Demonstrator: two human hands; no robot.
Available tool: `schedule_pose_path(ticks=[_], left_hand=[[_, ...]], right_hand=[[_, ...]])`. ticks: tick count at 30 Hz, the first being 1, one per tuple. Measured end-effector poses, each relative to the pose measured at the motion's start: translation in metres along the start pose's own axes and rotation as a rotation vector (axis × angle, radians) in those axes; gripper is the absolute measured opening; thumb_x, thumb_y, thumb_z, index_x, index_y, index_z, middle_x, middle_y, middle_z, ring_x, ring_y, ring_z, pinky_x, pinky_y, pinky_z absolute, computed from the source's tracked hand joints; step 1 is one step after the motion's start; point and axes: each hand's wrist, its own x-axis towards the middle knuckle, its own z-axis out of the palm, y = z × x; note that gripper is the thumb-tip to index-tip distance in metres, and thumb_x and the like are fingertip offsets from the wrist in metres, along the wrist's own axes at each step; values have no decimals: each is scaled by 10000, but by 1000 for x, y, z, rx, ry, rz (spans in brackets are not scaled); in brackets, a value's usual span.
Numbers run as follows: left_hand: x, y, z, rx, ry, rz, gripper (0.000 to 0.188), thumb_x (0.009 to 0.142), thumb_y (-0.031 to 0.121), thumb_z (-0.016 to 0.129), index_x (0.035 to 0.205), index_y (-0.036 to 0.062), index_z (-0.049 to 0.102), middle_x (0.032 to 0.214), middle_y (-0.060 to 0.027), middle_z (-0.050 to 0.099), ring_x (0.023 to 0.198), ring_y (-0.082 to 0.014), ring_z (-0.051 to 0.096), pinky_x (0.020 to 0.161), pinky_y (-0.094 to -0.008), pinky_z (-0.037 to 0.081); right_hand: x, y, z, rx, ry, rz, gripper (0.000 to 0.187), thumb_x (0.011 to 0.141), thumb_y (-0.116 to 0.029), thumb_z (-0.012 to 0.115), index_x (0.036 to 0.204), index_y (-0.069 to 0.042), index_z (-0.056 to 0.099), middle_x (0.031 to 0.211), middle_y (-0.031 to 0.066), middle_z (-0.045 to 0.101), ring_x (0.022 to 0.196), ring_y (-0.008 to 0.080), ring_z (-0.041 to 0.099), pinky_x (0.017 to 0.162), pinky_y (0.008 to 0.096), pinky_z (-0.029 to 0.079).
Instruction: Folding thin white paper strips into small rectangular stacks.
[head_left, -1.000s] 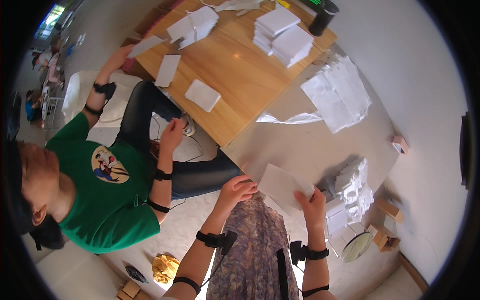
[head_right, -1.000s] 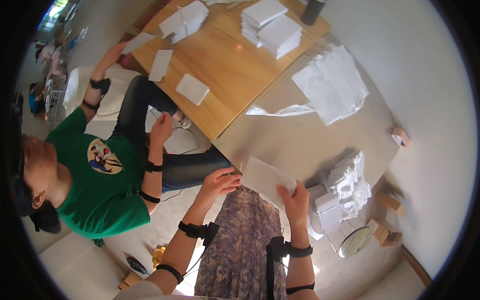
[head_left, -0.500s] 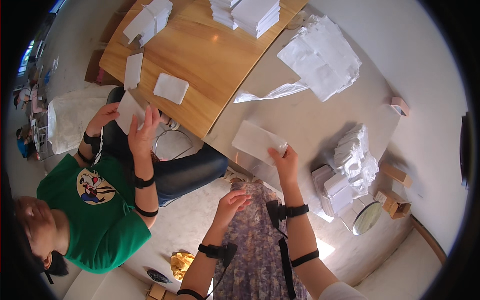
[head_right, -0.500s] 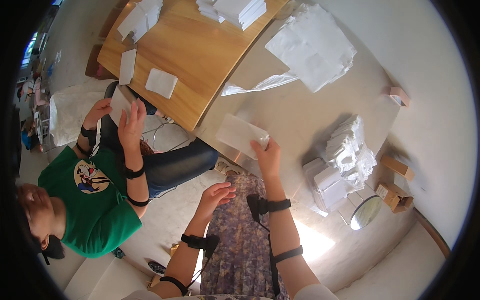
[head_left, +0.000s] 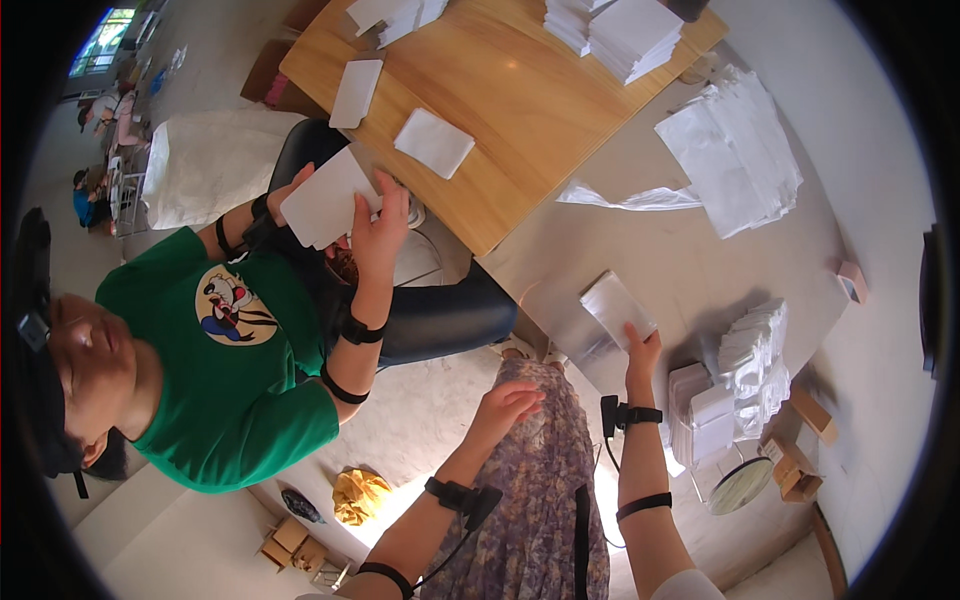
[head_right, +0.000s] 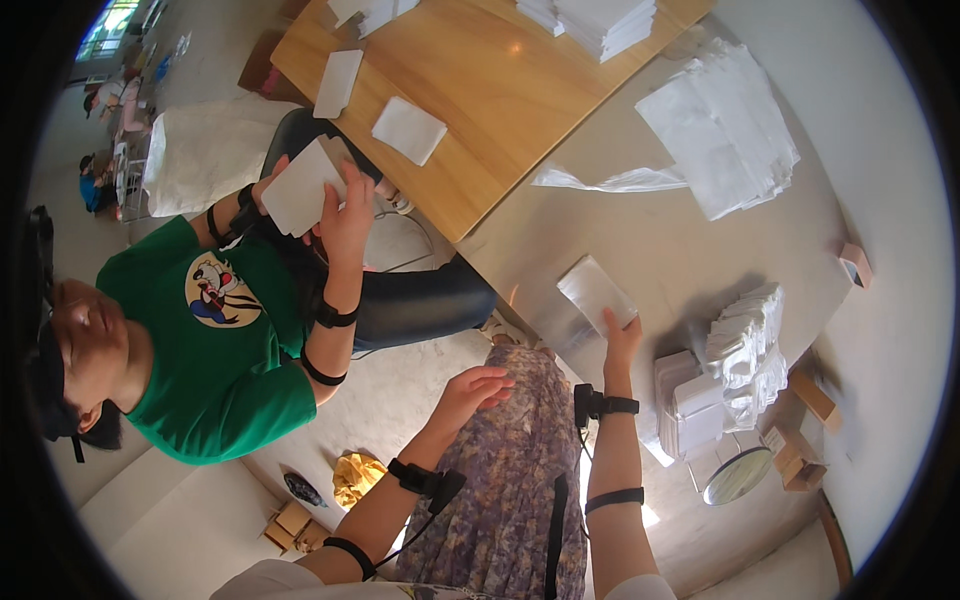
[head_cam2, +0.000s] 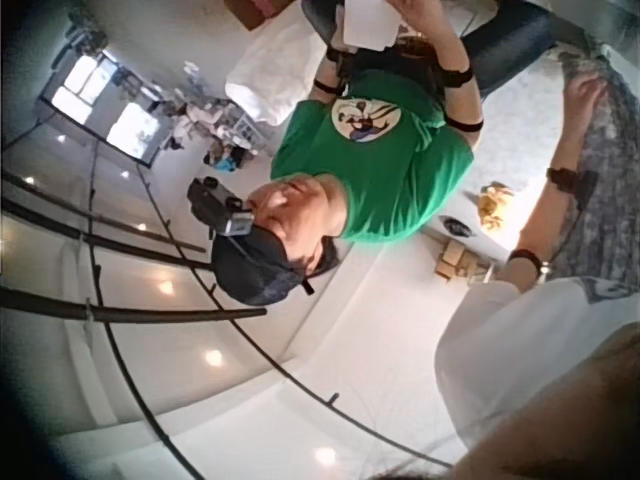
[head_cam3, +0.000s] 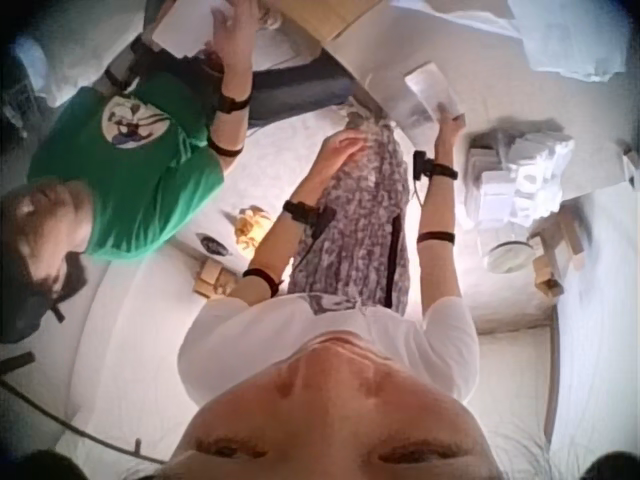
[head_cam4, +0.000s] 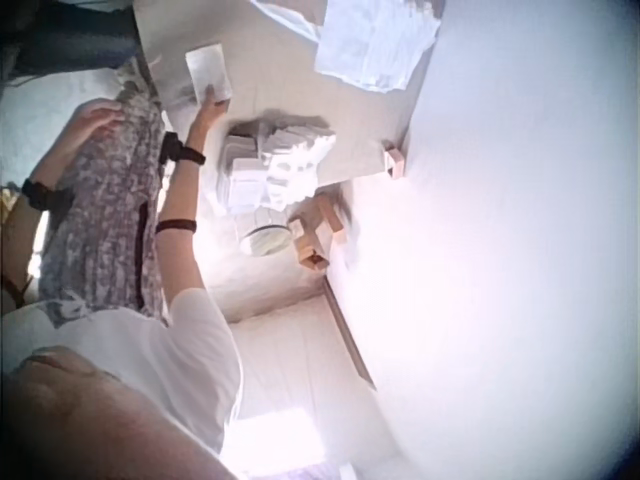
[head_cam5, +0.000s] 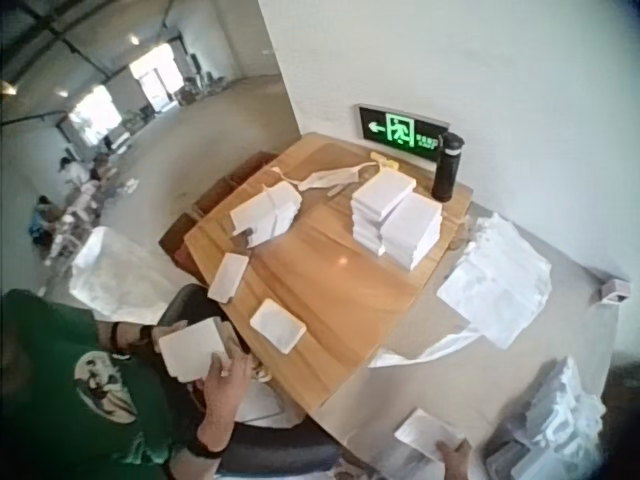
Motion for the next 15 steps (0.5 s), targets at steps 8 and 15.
schedule_pose_path(ticks=[8,15], left_hand=[[4,3,13,20,-67,-28,322,927,217,578,1175,12,568,1114,-105,656,961,-155,645,825,-268,484],[-9,7,15,42,3,-38,329,926,183,560,1192,-11,549,1105,-145,647,962,-195,647,818,-273,494]], right_hand=[[16,33,-20,-495,381,-137,488,726,-260,791,1060,16,566,899,72,592,847,170,565,693,299,458],[-46,17,-13,-403,276,-227,534,722,-121,723,1189,-12,486,1119,157,528,1039,297,540,892,394,444]])
